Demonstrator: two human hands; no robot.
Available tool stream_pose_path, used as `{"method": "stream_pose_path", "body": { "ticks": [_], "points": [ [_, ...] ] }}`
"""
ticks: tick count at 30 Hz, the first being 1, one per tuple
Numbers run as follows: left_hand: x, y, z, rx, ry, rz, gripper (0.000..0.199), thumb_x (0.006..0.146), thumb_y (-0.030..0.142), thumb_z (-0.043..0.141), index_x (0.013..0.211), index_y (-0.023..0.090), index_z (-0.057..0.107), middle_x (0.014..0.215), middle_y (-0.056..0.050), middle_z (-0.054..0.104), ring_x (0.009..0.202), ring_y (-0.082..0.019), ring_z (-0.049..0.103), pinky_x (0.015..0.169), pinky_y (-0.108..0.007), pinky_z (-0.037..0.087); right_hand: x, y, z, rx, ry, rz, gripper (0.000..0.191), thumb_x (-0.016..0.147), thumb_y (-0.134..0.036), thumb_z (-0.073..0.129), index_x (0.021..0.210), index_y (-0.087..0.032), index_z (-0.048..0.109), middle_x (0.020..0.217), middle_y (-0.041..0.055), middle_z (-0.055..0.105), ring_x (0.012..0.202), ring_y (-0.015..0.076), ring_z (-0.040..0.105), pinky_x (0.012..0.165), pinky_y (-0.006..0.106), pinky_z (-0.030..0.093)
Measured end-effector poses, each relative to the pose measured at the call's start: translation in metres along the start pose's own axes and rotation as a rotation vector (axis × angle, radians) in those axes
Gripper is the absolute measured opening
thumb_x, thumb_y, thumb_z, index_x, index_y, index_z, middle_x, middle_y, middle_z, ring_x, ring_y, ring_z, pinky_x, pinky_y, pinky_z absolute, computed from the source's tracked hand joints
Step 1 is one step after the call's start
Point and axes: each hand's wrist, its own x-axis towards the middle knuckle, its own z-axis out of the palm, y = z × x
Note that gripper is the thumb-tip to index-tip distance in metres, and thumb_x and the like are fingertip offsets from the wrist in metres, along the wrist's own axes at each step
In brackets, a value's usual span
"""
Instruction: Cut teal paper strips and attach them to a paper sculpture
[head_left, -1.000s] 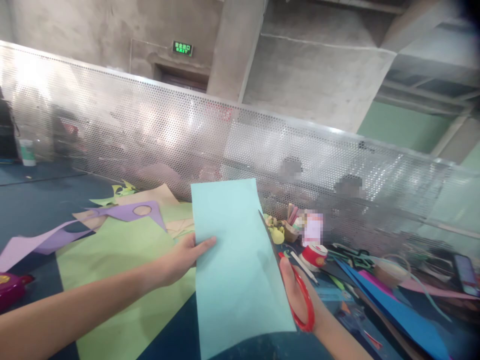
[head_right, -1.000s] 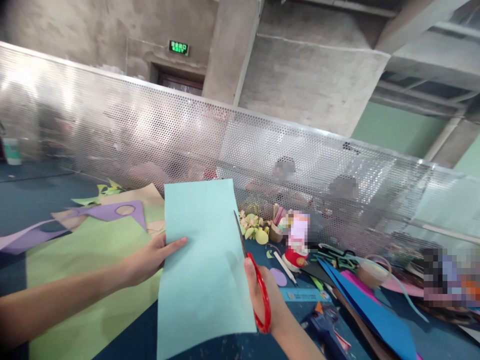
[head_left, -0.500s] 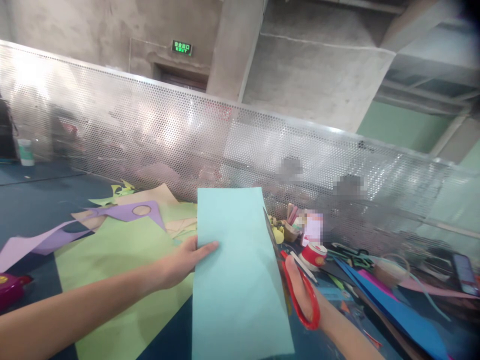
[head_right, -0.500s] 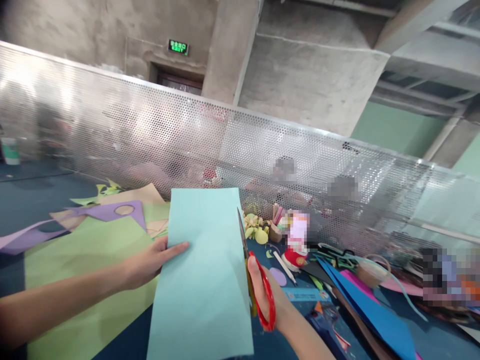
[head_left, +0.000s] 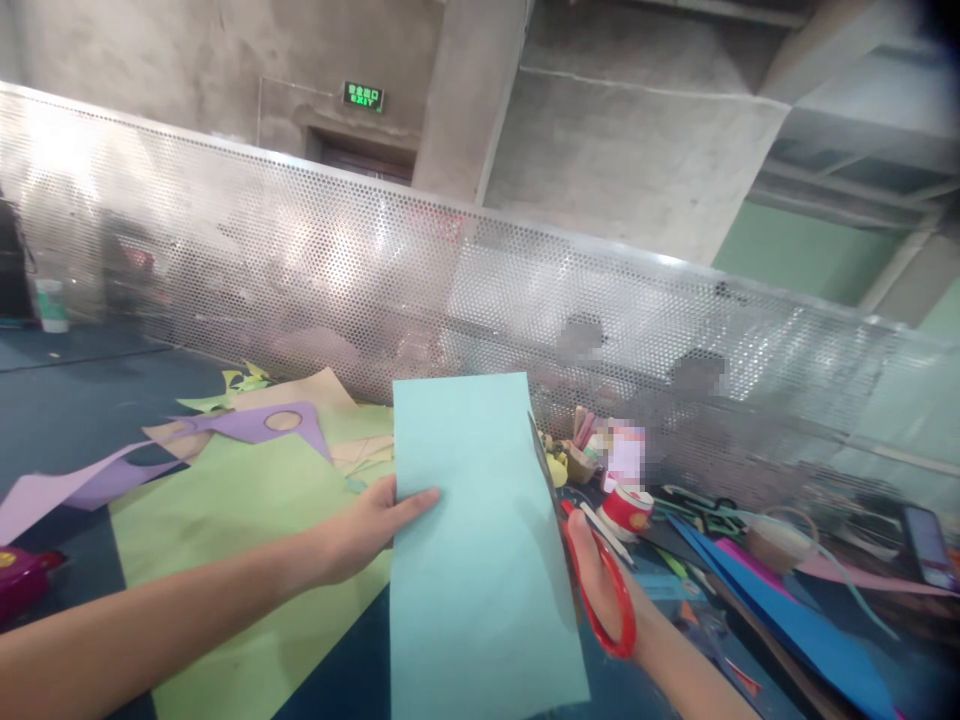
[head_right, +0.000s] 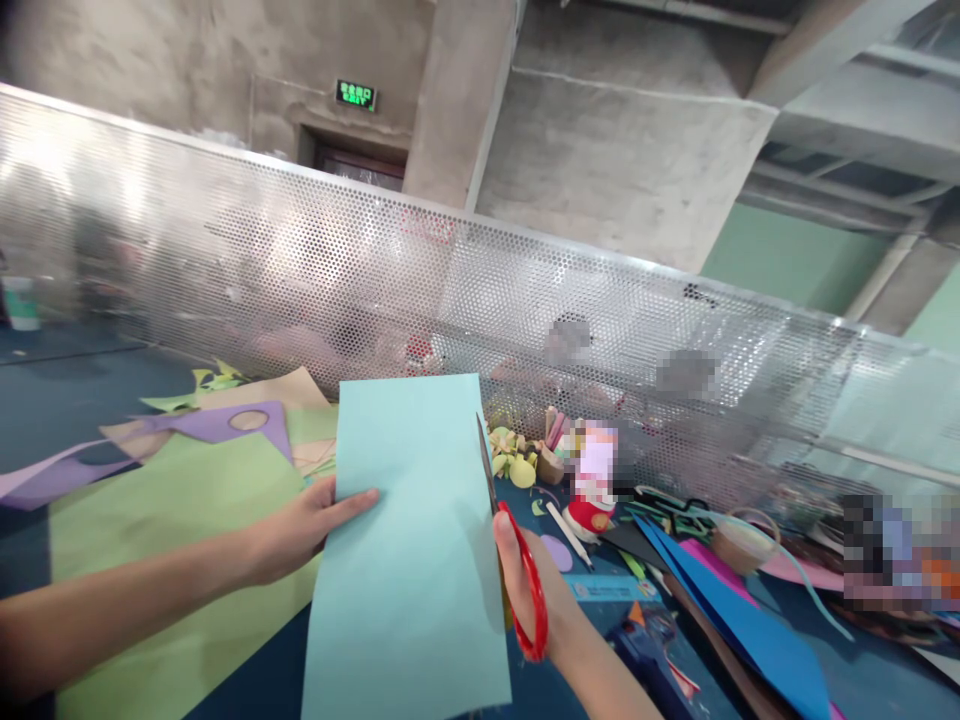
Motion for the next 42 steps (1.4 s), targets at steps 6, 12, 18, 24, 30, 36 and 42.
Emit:
{"method": "stream_pose_path", "body": {
  "ticks": [6, 12, 18, 24, 30, 36, 42],
  "points": [
    [0.0, 0.0, 0.0, -0.009, -0.005, 0.0, 0.04, 0.078, 0.042, 0.059, 0.11, 0.018, 0.057, 0.113, -0.008, 0.063, 0.1, -0.026, 0.06, 0.086, -0.038, 0.049, -0.001, 0.017, 0.001, -0.132, 0.095, -0.034, 0.056, 0.086, -0.059, 0.024, 0.069, -0.019, 0.06, 0.054, 0.0018, 0.059, 0.059, 0.0215, 0.058, 0.06, 0.031, 0.048],
    [0.0, 0.0, 0.001, -0.022, -0.012, -0.006, 0.04, 0.079, 0.041, 0.059, 0.112, 0.019, 0.056, 0.114, -0.008, 0.063, 0.1, -0.025, 0.06, 0.086, -0.038, 0.049, 0.0, 0.019, 0.002, -0.177, 0.103, -0.037, 0.058, 0.088, -0.056, 0.023, 0.07, -0.018, 0.063, 0.052, 0.0025, 0.06, 0.056, 0.0207, 0.057, 0.058, 0.029, 0.047],
    [-0.002, 0.002, 0.001, -0.057, -0.001, -0.017, 0.038, 0.078, 0.04, 0.06, 0.111, 0.019, 0.057, 0.112, -0.007, 0.064, 0.1, -0.025, 0.061, 0.085, -0.036, 0.049, 0.0, 0.015, 0.001, -0.222, 0.127, -0.051, 0.058, 0.088, -0.055, 0.024, 0.071, -0.018, 0.066, 0.052, 0.004, 0.061, 0.057, 0.0217, 0.059, 0.059, 0.028, 0.047],
    [-0.001, 0.01, -0.002, -0.111, 0.076, -0.015, 0.038, 0.073, 0.036, 0.064, 0.106, 0.019, 0.06, 0.109, -0.005, 0.066, 0.102, -0.025, 0.059, 0.083, -0.032, 0.05, -0.001, 0.012, 0.001, -0.246, 0.093, -0.069, 0.058, 0.088, -0.056, 0.025, 0.071, -0.017, 0.065, 0.052, 0.0028, 0.06, 0.061, 0.0209, 0.058, 0.063, 0.028, 0.047],
    [0.003, 0.018, -0.005, -0.079, 0.135, 0.093, 0.044, 0.076, 0.043, 0.06, 0.114, 0.021, 0.056, 0.109, -0.005, 0.065, 0.101, -0.026, 0.06, 0.081, -0.034, 0.051, -0.001, 0.015, 0.001, -0.221, 0.076, -0.103, 0.055, 0.086, -0.056, 0.029, 0.069, -0.017, 0.063, 0.057, 0.0032, 0.063, 0.058, 0.0192, 0.056, 0.059, 0.027, 0.047],
    [0.005, 0.01, -0.005, -0.005, 0.154, 0.083, 0.042, 0.076, 0.044, 0.06, 0.112, 0.022, 0.056, 0.113, -0.005, 0.064, 0.103, -0.025, 0.059, 0.084, -0.036, 0.05, -0.004, 0.015, -0.001, -0.131, 0.047, -0.111, 0.048, 0.086, -0.053, 0.034, 0.083, -0.018, 0.066, 0.066, 0.0057, 0.066, 0.066, 0.0228, 0.06, 0.066, 0.031, 0.049],
    [0.004, 0.008, -0.002, -0.012, 0.108, 0.051, 0.037, 0.076, 0.044, 0.06, 0.107, 0.024, 0.059, 0.112, -0.003, 0.064, 0.103, -0.026, 0.059, 0.085, -0.035, 0.049, -0.006, 0.013, -0.005, -0.137, 0.021, -0.052, 0.053, 0.086, -0.058, 0.031, 0.088, -0.018, 0.067, 0.075, 0.0063, 0.07, 0.074, 0.0238, 0.062, 0.075, 0.034, 0.05]
  ]
}}
